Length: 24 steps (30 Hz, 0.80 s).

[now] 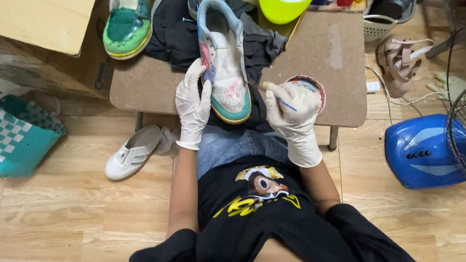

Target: A person wearing gloves uses a fine brush to apply decorative glitter or small beads from a tin onto the surface of a sneaker.

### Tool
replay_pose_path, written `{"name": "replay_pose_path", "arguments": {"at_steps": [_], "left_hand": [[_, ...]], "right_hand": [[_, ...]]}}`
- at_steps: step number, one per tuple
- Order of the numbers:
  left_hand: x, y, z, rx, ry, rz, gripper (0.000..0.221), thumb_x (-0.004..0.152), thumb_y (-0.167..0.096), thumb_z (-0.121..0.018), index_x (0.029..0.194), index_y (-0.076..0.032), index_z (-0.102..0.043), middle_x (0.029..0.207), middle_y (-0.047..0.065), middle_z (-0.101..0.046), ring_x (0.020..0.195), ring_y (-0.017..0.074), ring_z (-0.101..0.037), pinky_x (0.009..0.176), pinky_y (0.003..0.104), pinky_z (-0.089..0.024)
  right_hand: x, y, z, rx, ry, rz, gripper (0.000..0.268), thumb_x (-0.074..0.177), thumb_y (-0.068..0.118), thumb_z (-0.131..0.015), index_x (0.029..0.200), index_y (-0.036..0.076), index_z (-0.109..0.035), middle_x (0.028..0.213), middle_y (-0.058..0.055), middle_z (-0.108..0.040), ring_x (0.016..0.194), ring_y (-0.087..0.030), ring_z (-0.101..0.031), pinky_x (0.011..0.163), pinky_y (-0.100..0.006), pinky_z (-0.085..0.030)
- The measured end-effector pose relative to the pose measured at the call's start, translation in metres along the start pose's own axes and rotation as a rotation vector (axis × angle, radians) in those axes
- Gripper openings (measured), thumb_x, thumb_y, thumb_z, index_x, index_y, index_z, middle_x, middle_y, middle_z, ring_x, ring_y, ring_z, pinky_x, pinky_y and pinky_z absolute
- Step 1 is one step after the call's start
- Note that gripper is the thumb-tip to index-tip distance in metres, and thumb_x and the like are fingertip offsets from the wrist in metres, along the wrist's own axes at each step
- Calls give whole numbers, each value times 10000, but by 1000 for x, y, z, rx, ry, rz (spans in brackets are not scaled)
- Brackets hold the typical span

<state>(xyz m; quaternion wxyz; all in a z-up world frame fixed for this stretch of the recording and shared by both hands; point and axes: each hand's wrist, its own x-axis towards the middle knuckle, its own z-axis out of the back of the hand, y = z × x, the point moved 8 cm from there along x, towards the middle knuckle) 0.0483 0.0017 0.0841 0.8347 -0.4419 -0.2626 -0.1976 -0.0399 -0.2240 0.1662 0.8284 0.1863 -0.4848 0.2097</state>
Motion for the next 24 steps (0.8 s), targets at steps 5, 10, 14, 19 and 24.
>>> {"name": "replay_pose_path", "arguments": {"at_steps": [5, 10, 14, 19, 24], "left_hand": [[1, -2, 1, 23, 10, -6, 335, 1065, -259, -540, 1380, -159, -595, 1460, 138, -593, 1279, 356, -618, 1067, 459, -471], [3, 6, -8, 30, 33, -19, 341, 1081, -288, -509, 1389, -160, -581, 1461, 134, -589, 1284, 340, -615, 1065, 451, -466], [-15, -27, 7, 187, -196, -111, 305, 1019, -245, -535, 1236, -96, -689, 1488, 188, -519, 1389, 400, -493, 1168, 509, -388], [-9, -139, -43, 101, -161, -364, 353, 905, -234, -563, 1228, -134, -665, 1461, 168, -531, 1328, 400, -552, 1124, 531, -454], [-44, -195, -133, -193, 137, -583, 632, 837, -276, -710, 1448, -274, -551, 1541, 30, -484, 1445, 307, -491, 1136, 501, -491]], "right_hand": [[0, -50, 22, 30, 41, -195, 110, 1024, 92, -687, 930, 69, -739, 755, -93, -638, 685, -336, -653, 638, -402, -513], [-43, -136, 46, -22, 243, -467, 168, 1133, 159, -652, 1010, 124, -761, 815, -83, -688, 837, -320, -715, 787, -370, -539], [-73, -164, 63, 117, 343, -647, 178, 1054, 127, -605, 1063, 184, -774, 829, -19, -716, 906, -270, -721, 910, -368, -525], [-78, -173, 65, 112, 381, -565, 193, 1023, 99, -628, 1148, 98, -775, 941, -239, -706, 991, -484, -668, 946, -518, -499], [-47, -148, 59, 393, 319, -640, 233, 1036, 30, -568, 1159, 46, -765, 946, -157, -736, 909, -315, -740, 914, -426, -538]]}}
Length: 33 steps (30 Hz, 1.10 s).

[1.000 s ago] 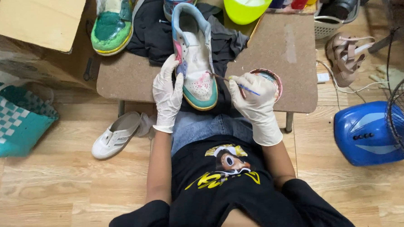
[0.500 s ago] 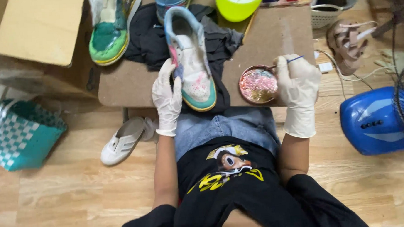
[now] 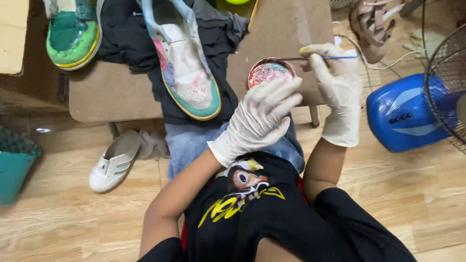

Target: A person wearing gloves uses a fine brush to apply decorative glitter or small beads from a tin onto the surface of a sneaker.

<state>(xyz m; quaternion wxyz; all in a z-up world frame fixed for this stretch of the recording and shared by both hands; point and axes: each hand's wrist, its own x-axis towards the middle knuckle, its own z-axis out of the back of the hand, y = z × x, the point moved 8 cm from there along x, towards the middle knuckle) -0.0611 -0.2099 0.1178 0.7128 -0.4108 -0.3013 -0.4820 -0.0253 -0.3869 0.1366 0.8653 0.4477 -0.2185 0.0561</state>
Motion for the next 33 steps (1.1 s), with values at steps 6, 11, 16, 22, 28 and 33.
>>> {"name": "replay_pose_path", "arguments": {"at_steps": [6, 11, 16, 22, 28, 33], "left_hand": [[-47, 53, -5, 180, -79, 512, 1110, 747, -530, -877, 1561, -31, -312, 1462, 156, -529, 1399, 392, -482, 1166, 506, -411], [-56, 66, -16, 255, -24, 536, 1350, 663, -683, -904, 1590, 16, -214, 1526, 226, -467, 1417, 445, -446, 1179, 540, -375], [-57, 66, -21, 354, 61, 499, 1409, 654, -774, -861, 1583, 62, -210, 1485, 312, -474, 1439, 458, -428, 1231, 553, -320], [-61, 72, -25, 370, 99, 489, 1333, 681, -752, -858, 1547, 81, -281, 1461, 312, -491, 1427, 458, -445, 1227, 565, -315], [-63, 74, -22, 338, 105, 492, 1294, 697, -751, -840, 1577, 27, -297, 1408, 273, -574, 1388, 384, -516, 1219, 521, -335], [-63, 78, -24, 339, 70, 534, 1301, 675, -800, -819, 1583, -18, -312, 1377, 241, -617, 1371, 335, -549, 1216, 496, -350]], "right_hand": [[0, -33, -8, 172, -52, -167, 190, 1049, 35, -590, 1142, 53, -754, 938, -95, -754, 838, -174, -740, 828, -316, -570], [-8, -34, 2, 176, -66, -230, 161, 1060, 52, -619, 1139, 39, -759, 927, -104, -753, 833, -163, -738, 810, -292, -577], [-10, -48, 8, 103, -90, -274, 125, 1064, 101, -668, 1108, 75, -782, 875, -85, -761, 806, -141, -741, 780, -265, -574], [-5, -50, -4, 62, -120, -294, 80, 1044, 145, -731, 1075, 120, -800, 838, -62, -759, 793, -134, -751, 756, -256, -574], [4, -30, -14, -123, -102, -154, 90, 1010, 134, -761, 1075, 138, -824, 853, -76, -743, 782, -225, -737, 696, -330, -560], [5, -15, -26, -175, -83, -91, 108, 1010, 159, -752, 1088, 167, -825, 853, -34, -730, 710, -149, -668, 648, -287, -539]]}}
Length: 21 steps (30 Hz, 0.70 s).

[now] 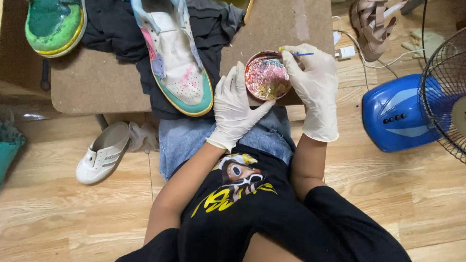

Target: A person wearing gloves uses a fine brush to apply decorative glitter or small beads from a tin onto the surface of a sneaker.

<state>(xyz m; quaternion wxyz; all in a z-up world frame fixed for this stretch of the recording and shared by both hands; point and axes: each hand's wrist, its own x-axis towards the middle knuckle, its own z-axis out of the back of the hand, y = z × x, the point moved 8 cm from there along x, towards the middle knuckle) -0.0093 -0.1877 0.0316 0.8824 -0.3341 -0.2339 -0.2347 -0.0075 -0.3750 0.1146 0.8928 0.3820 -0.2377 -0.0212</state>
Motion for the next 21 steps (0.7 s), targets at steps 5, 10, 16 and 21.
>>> {"name": "replay_pose_path", "arguments": {"at_steps": [5, 10, 16, 21], "left_hand": [[-4, 0, 2, -13, 50, -6, 1250, 717, -745, -815, 1595, -23, -296, 1440, 231, -586, 1396, 331, -531, 1223, 498, -338], [-1, -3, 5, 7, 52, -4, 1244, 720, -748, -801, 1598, -27, -293, 1390, 240, -618, 1387, 325, -544, 1225, 489, -343], [-6, 1, 1, -1, 37, -37, 1240, 735, -694, -823, 1591, 13, -272, 1472, 259, -558, 1392, 363, -533, 1218, 520, -352], [-6, 2, 0, 7, 38, -29, 1232, 752, -730, -786, 1587, 20, -278, 1436, 250, -585, 1390, 350, -535, 1220, 511, -350]], "right_hand": [[0, 21, -11, -26, 53, 44, 90, 1007, 164, -741, 1056, 149, -815, 851, -43, -722, 717, -201, -699, 671, -313, -548], [0, 25, -15, -51, 99, 64, 91, 1011, 186, -736, 1051, 144, -806, 863, -37, -712, 717, -206, -693, 673, -319, -541], [-2, 9, -21, 78, 184, -28, 57, 1011, 231, -766, 1016, 209, -819, 805, 35, -674, 700, -98, -629, 693, -266, -516], [-5, 12, -22, 147, 223, -18, 43, 1007, 159, -763, 1002, 162, -806, 823, -20, -671, 731, -117, -622, 703, -278, -511]]}}
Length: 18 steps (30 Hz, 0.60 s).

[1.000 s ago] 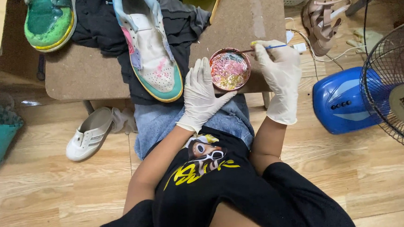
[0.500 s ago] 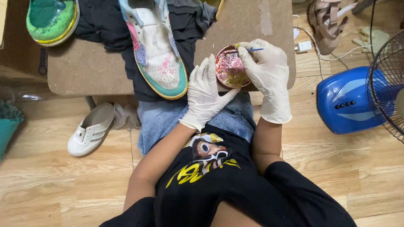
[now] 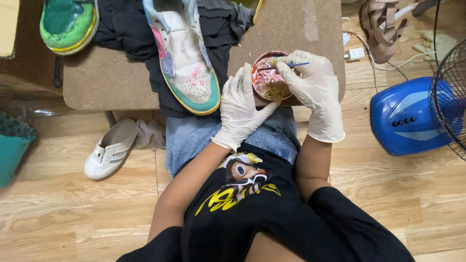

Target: A person wearing gloves uses a fine brush to apply decorative glitter or small beads from a tin onto the surface of a sneaker.

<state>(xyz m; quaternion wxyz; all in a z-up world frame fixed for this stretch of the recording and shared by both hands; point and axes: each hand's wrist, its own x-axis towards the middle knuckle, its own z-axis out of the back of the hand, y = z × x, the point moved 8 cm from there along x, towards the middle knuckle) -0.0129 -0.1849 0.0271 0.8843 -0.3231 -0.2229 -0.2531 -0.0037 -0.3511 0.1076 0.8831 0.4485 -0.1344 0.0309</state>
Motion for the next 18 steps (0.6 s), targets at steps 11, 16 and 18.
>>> {"name": "replay_pose_path", "arguments": {"at_steps": [11, 16, 18], "left_hand": [[2, -2, 0, 36, 12, -7, 1233, 755, -765, -761, 1592, 6, -284, 1409, 240, -600, 1384, 328, -542, 1218, 501, -354], [0, -2, -1, 45, 24, -14, 1238, 747, -757, -777, 1588, 8, -287, 1402, 241, -599, 1387, 327, -534, 1216, 502, -351], [2, -2, 0, 20, 12, -22, 1212, 769, -743, -771, 1587, 11, -291, 1422, 248, -586, 1386, 337, -538, 1212, 508, -354]], "right_hand": [[0, -10, -10, 75, 31, -26, 114, 1014, 91, -692, 1008, 114, -804, 821, -72, -706, 818, -177, -667, 768, -332, -525], [1, -9, -12, 121, -1, -12, 128, 1020, 78, -694, 993, 126, -809, 813, -61, -720, 842, -213, -702, 780, -318, -536], [4, -9, -8, 122, -29, 60, 117, 1035, 50, -698, 1010, 91, -805, 819, -91, -730, 872, -262, -726, 803, -342, -540]]}}
